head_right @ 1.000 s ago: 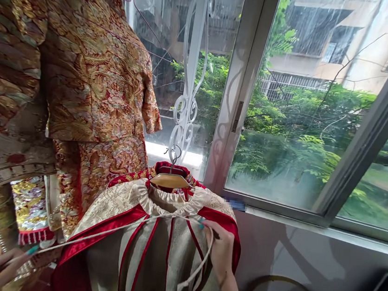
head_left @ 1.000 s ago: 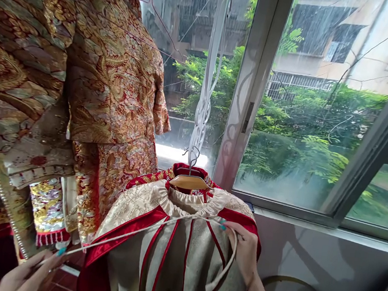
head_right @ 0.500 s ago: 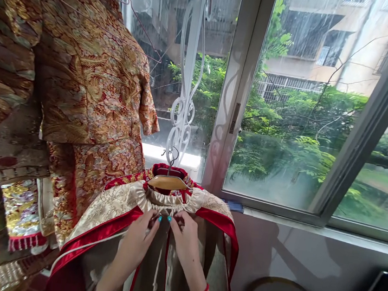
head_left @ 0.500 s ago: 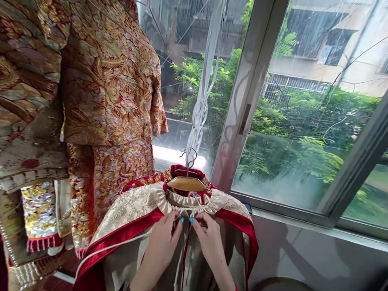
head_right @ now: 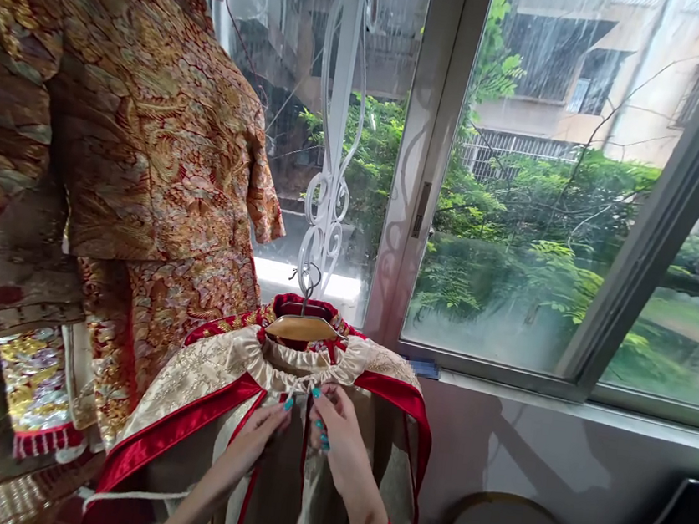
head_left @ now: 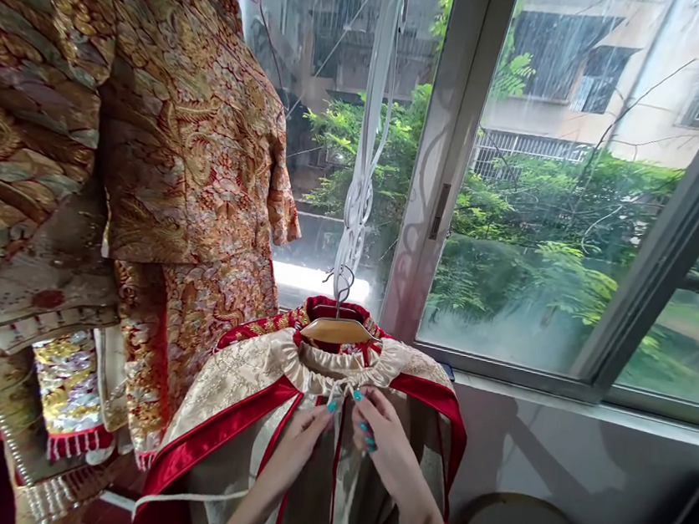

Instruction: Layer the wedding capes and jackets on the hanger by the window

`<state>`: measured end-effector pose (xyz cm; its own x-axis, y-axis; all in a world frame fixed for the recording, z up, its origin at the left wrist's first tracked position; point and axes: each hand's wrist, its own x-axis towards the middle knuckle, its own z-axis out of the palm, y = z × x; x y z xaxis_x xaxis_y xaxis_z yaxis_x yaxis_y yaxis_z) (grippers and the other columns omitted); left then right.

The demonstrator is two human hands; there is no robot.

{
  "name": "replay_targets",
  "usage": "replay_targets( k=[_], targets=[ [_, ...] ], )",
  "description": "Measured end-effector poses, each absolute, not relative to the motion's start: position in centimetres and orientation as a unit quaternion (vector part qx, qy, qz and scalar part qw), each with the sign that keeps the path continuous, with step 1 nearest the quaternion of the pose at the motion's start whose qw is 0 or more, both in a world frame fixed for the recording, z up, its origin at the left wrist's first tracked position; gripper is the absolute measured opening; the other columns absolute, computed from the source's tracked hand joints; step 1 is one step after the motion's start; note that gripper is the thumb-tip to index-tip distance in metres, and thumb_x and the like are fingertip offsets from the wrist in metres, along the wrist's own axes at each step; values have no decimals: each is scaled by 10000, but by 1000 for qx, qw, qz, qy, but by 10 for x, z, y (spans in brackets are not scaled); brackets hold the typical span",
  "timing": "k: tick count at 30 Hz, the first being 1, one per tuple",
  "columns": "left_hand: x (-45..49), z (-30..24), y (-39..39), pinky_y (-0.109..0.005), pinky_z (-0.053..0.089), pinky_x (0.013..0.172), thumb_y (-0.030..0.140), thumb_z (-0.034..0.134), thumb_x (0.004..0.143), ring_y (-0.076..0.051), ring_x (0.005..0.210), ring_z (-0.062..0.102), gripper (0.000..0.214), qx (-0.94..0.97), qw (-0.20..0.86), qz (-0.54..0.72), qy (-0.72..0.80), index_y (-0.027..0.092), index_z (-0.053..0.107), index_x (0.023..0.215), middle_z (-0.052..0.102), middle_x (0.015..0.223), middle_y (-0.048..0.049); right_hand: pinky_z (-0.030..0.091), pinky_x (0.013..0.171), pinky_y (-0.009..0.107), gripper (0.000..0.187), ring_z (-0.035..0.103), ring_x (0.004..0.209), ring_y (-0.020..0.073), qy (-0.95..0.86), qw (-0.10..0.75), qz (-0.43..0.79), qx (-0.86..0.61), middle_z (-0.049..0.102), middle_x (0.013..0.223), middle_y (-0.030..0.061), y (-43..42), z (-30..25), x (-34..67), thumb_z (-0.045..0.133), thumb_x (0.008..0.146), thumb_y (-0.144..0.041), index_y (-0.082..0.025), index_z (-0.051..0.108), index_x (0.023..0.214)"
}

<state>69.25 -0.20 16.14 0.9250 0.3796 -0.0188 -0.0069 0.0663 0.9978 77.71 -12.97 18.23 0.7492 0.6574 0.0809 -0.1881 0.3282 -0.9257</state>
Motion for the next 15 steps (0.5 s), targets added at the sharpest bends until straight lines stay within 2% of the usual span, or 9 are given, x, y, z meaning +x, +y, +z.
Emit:
replay_targets(
  k=[3,6,12,15],
  targets=[
    [686,173,14,-249,70,423,719,643,615,-52,408,142,580,660,720,170,132,245,319,532,219,443,116,124,430,196,402,174,464,54,-253,764,219,-551,300,561,-123,-144,195,789,721,698,-473,-232,471,899],
    [679,182,23,-263,81,443,612,661,674,-60,439,133,529,634,739,193,119,245,308,529,214,471,106,116,441,206,345,163,480,68,-322,726,205,-572,290,563,-121,-157,194,794,666,772,-431,-240,457,968],
    [677,180,28,-270,81,475,569,683,670,-59,459,121,509,613,753,195,141,242,311,550,201,470,114,229,507,221,166,278,562,98,-377,690,131,-604,386,683,-63,-162,173,794,546,893,-383,-237,481,936],
    [671,183,30,-257,95,472,522,656,709,-55,464,144,433,607,762,183,130,218,379,576,246,493,108,296,554,241,121,373,604,122,-443,607,96,-652,465,715,-27,-167,179,796,476,910,-297,-225,568,881]
  ],
)
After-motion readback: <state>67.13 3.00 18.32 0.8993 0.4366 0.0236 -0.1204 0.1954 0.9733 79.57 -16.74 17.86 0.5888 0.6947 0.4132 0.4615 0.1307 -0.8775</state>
